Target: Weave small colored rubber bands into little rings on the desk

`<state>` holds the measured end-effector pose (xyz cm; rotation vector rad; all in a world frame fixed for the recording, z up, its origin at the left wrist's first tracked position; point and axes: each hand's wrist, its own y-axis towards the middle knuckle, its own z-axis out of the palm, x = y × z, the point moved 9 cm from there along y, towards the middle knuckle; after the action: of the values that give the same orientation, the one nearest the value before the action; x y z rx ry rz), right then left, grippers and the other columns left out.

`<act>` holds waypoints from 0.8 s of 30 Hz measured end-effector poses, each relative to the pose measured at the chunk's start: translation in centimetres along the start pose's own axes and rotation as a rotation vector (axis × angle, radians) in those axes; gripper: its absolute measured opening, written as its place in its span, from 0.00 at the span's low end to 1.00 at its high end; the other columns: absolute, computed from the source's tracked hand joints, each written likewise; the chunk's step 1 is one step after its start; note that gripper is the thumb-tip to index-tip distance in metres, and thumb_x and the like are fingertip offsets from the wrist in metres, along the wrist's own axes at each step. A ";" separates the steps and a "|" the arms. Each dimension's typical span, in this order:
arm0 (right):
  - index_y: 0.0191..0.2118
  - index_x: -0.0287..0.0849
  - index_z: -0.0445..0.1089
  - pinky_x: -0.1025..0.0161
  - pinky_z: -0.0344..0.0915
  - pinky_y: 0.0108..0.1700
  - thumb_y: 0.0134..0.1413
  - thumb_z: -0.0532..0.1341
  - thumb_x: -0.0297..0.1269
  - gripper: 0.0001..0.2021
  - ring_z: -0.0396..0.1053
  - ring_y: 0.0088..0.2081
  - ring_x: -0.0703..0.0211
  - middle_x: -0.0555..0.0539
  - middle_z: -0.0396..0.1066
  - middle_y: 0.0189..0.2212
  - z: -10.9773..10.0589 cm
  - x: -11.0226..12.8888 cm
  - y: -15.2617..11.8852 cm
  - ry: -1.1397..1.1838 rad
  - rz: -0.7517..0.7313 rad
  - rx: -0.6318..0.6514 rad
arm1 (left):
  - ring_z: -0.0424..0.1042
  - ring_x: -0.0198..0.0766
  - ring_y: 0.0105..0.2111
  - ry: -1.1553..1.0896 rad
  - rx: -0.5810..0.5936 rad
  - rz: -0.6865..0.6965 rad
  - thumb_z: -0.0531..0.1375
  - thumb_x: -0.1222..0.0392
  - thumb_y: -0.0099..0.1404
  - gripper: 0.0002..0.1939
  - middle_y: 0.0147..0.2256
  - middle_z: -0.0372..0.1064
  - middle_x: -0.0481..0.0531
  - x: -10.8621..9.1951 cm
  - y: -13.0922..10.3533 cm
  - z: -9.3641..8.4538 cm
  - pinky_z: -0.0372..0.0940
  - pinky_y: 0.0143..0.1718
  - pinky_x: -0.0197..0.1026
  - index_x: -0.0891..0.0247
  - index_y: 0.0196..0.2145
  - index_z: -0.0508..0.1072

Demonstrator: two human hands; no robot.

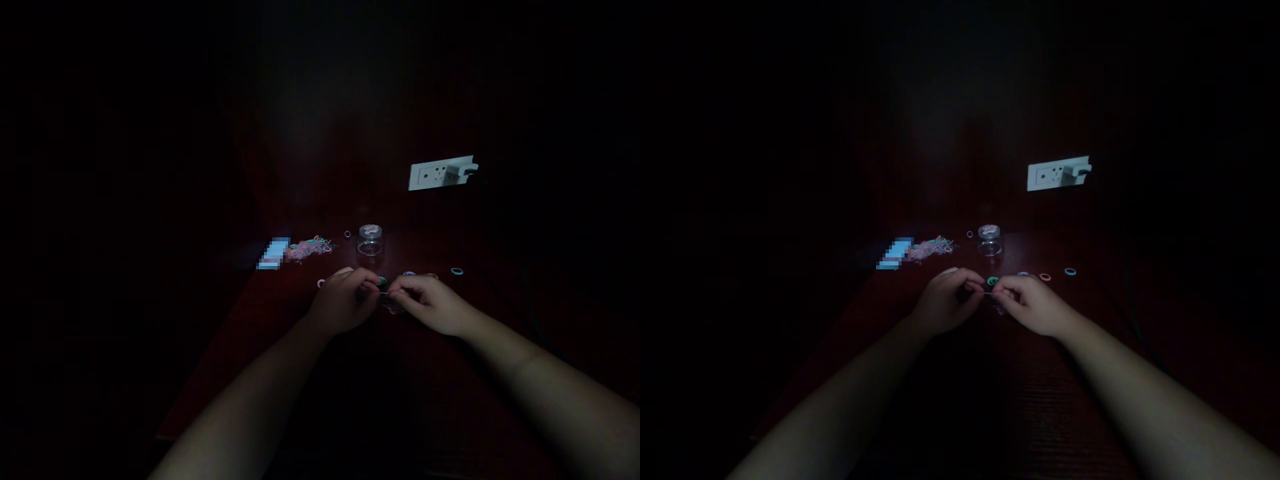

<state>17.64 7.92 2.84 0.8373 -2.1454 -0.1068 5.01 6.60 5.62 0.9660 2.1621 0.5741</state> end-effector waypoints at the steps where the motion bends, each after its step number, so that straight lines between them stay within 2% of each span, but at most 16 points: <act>1: 0.32 0.40 0.71 0.61 0.67 0.33 0.64 0.55 0.41 0.13 0.72 0.29 0.58 0.46 0.76 0.27 0.0 0.1 0.0 -0.007 -0.005 -0.003 | 0.73 0.37 0.37 0.002 -0.004 0.005 0.59 0.63 0.64 0.07 0.35 0.75 0.47 0.0 0.0 0.0 0.67 0.40 0.41 0.58 0.41 0.70; 9: 0.31 0.41 0.72 0.61 0.66 0.32 0.63 0.56 0.40 0.13 0.72 0.28 0.58 0.46 0.76 0.26 -0.2 0.3 0.1 -0.030 -0.006 -0.021 | 0.73 0.37 0.37 -0.001 0.002 0.009 0.59 0.63 0.64 0.07 0.35 0.75 0.48 0.1 -0.1 0.1 0.67 0.40 0.41 0.59 0.41 0.71; 24: 0.33 0.39 0.71 0.62 0.65 0.31 0.60 0.56 0.35 0.09 0.70 0.28 0.58 0.46 0.74 0.26 0.2 -0.1 0.0 0.002 -0.001 0.023 | 0.71 0.37 0.36 0.025 0.044 0.023 0.59 0.63 0.63 0.08 0.35 0.75 0.48 0.2 -0.1 0.5 0.66 0.39 0.42 0.59 0.41 0.71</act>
<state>17.52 7.98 2.63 0.8518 -2.1476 -0.0816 5.25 6.78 5.18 1.0133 2.1968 0.5549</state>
